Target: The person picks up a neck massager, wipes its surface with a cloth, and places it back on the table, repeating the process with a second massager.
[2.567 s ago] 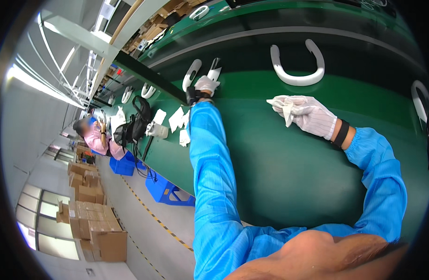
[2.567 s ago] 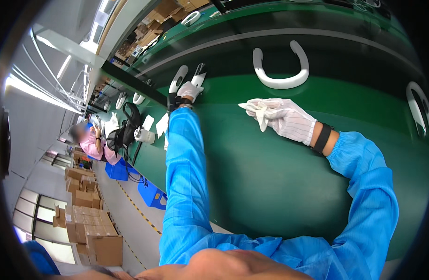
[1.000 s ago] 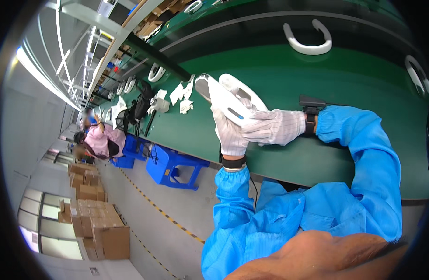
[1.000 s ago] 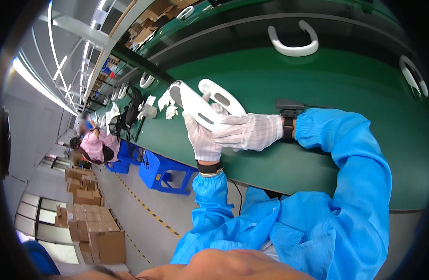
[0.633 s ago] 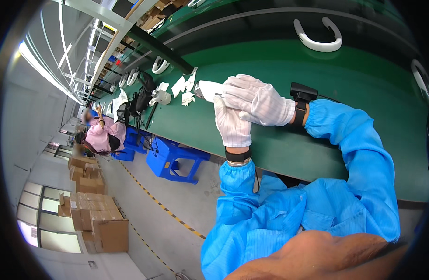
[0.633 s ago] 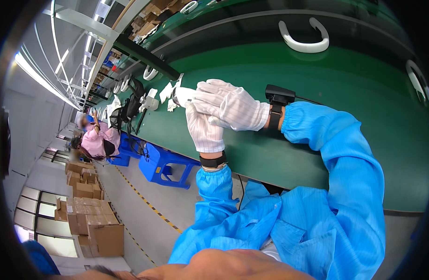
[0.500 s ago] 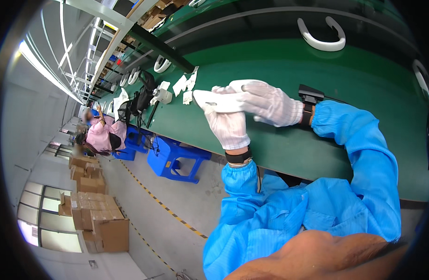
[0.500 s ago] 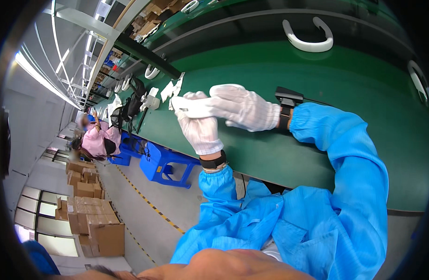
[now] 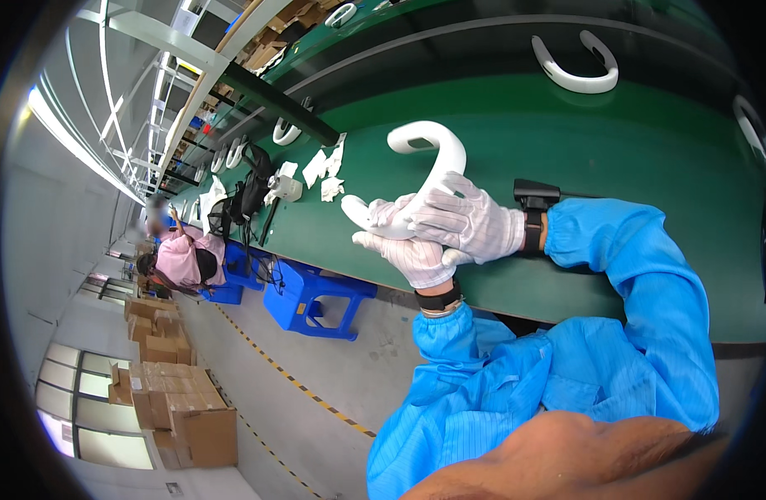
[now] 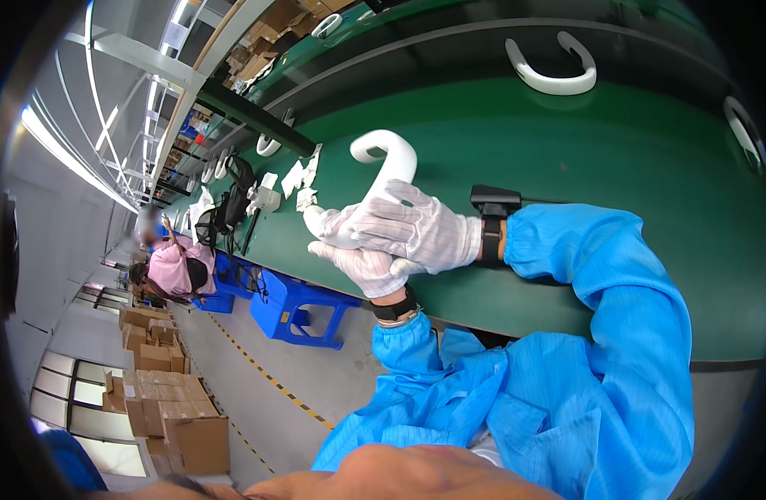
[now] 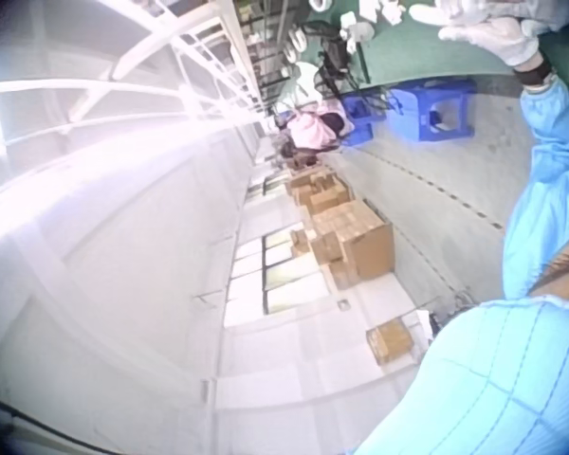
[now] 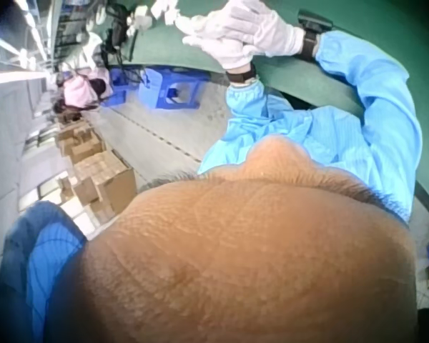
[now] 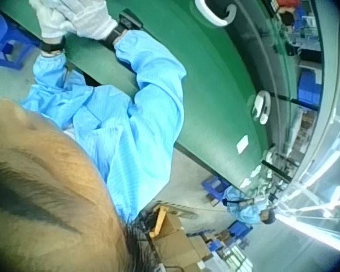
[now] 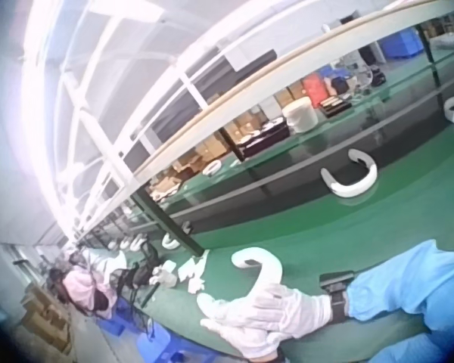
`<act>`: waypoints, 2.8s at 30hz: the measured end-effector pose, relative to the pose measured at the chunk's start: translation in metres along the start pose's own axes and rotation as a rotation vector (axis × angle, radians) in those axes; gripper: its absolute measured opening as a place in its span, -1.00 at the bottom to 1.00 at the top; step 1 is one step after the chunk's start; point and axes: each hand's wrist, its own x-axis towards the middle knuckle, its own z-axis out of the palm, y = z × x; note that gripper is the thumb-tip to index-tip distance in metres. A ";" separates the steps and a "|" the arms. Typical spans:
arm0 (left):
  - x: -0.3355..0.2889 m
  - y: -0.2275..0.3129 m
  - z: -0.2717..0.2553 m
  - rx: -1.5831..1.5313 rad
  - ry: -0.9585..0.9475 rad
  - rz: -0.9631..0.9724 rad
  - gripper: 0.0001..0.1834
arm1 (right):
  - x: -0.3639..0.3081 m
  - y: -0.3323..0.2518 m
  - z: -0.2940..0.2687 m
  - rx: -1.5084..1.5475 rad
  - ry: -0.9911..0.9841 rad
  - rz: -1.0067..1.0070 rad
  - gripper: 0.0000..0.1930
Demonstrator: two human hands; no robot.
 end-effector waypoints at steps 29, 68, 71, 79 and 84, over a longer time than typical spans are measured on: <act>-0.046 -0.005 0.022 1.977 -0.027 0.120 -0.24 | 0.029 0.095 -0.069 0.585 0.091 0.409 -0.61; -0.071 0.031 -0.026 1.846 -0.082 0.196 -0.24 | 0.011 -0.033 -0.027 0.787 -0.276 0.481 -0.55; -0.073 0.040 -0.052 1.801 -0.076 0.395 -0.09 | 0.013 -0.041 -0.026 0.858 -0.154 0.482 -0.49; -0.073 0.044 -0.043 1.884 -0.079 0.155 0.14 | 0.083 -0.015 -0.071 1.580 0.207 0.873 -0.40; -0.068 0.036 -0.041 1.746 -0.191 0.399 0.35 | 0.070 -0.041 -0.040 1.282 0.001 0.877 -0.35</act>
